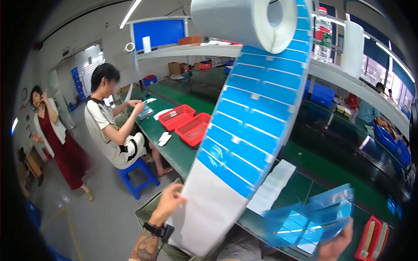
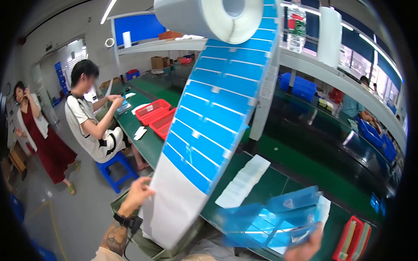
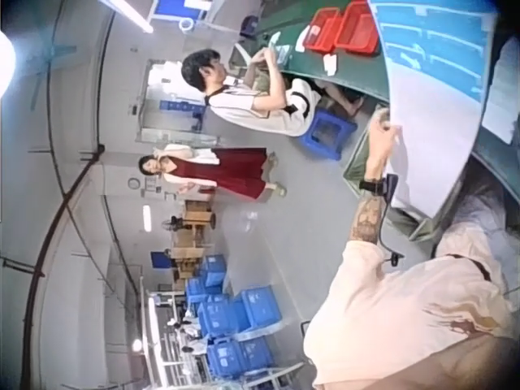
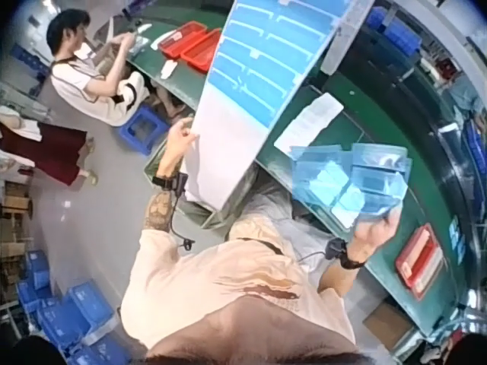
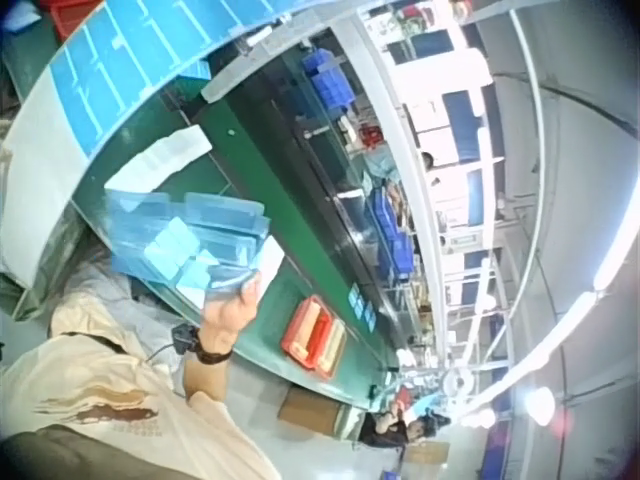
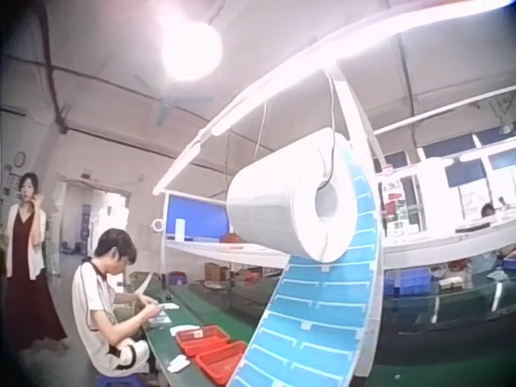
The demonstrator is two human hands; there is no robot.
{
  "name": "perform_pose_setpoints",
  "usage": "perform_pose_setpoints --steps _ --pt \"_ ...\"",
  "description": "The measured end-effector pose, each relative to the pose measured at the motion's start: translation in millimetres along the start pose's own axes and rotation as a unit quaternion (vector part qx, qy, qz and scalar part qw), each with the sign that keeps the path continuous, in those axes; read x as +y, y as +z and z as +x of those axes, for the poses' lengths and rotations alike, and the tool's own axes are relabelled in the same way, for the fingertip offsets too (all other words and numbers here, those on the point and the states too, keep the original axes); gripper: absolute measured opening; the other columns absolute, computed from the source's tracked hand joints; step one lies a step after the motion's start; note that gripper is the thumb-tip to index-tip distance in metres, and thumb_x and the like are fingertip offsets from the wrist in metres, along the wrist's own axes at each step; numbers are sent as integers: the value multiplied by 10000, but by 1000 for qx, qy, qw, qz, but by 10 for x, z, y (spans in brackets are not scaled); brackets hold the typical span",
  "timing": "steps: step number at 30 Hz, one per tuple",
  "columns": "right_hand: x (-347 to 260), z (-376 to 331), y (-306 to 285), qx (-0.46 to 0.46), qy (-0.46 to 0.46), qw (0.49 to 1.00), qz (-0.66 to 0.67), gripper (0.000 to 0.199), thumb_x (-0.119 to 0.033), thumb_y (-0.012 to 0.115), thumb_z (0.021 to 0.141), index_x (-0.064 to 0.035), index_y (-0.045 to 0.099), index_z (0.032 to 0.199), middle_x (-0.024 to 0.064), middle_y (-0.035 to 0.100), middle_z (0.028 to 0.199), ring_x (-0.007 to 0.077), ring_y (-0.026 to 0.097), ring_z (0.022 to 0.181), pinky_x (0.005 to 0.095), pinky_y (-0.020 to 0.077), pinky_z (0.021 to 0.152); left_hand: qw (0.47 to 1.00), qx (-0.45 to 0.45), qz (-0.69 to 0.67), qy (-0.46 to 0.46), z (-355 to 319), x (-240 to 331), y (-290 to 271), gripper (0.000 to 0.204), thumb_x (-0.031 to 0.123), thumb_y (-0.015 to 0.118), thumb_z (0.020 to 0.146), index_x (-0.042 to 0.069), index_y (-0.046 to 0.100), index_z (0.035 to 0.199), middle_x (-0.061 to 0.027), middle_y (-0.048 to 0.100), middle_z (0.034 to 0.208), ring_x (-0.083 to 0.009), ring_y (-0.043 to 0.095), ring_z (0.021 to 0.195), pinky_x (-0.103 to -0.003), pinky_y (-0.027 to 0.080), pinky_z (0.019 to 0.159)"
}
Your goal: Applying labels to cards and organizing them into containers on a manufacturing assembly line.
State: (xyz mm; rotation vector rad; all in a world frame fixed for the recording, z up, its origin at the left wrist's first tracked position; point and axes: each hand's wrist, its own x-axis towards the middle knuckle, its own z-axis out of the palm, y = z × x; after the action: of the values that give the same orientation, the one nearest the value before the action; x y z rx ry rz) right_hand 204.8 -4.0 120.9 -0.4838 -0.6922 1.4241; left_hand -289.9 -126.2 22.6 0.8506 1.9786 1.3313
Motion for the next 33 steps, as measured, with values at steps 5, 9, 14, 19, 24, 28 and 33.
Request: perform_pose_setpoints --steps 5,9,14,19,24,28,33 --pt "-803 -224 -776 9 -132 982 -135 326 -361 495 1013 -78 579 1150 64 665 1062 217 652 1049 431 517 983 962 111 84 237 -317 468 393 367 -8 697 811 -15 625 1170 -98 686 1012 -198 635 915 -312 481 853" --pt "-483 -421 -454 -92 -210 919 -322 165 -150 678 928 6 636 963 54 655 795 172 652 670 283 549 644 828 -468 -304 -45 -1076 519 1499 571 410 614 1012 -1 516 1395 -211 659 1260 -251 655 1092 -408 540 923" --pt "-136 -713 100 -255 -160 719 -626 138 -199 760 766 -92 677 787 80 716 808 258 662 656 358 509 624 541 -593 -506 -316 -1656 662 2501 579 517 475 1050 62 528 1405 -113 584 1390 -247 596 1212 -391 509 989" --pt "288 -667 -19 -328 -173 720 -587 210 -270 798 769 -99 680 801 70 722 881 265 682 720 378 519 621 646 -445 -475 -400 -1653 627 2683 564 492 555 1009 51 570 1359 -126 607 1364 -266 601 1211 -474 466 1027" --pt "141 -808 -572 -130 -319 740 -578 539 -396 776 845 -20 648 1208 158 637 1155 247 651 920 377 543 800 655 -418 -487 -399 -1497 571 2662 572 478 557 1015 38 548 1380 -144 616 1344 -259 610 1187 -457 481 1007" --pt "226 -870 -992 52 80 935 -342 585 -291 792 876 14 604 1338 82 645 1141 135 607 867 288 517 734 655 -400 -504 -396 -1297 545 2706 579 467 559 1020 27 531 1396 -159 624 1328 -254 618 1168 -443 492 990" --pt "29 -655 -766 -23 276 894 -352 138 -107 704 954 -3 741 1038 -42 654 756 44 552 626 222 463 556 673 -358 -518 -387 -993 553 2600 589 453 561 1027 14 509 1416 -177 634 1308 -248 627 1145 -426 506 969"
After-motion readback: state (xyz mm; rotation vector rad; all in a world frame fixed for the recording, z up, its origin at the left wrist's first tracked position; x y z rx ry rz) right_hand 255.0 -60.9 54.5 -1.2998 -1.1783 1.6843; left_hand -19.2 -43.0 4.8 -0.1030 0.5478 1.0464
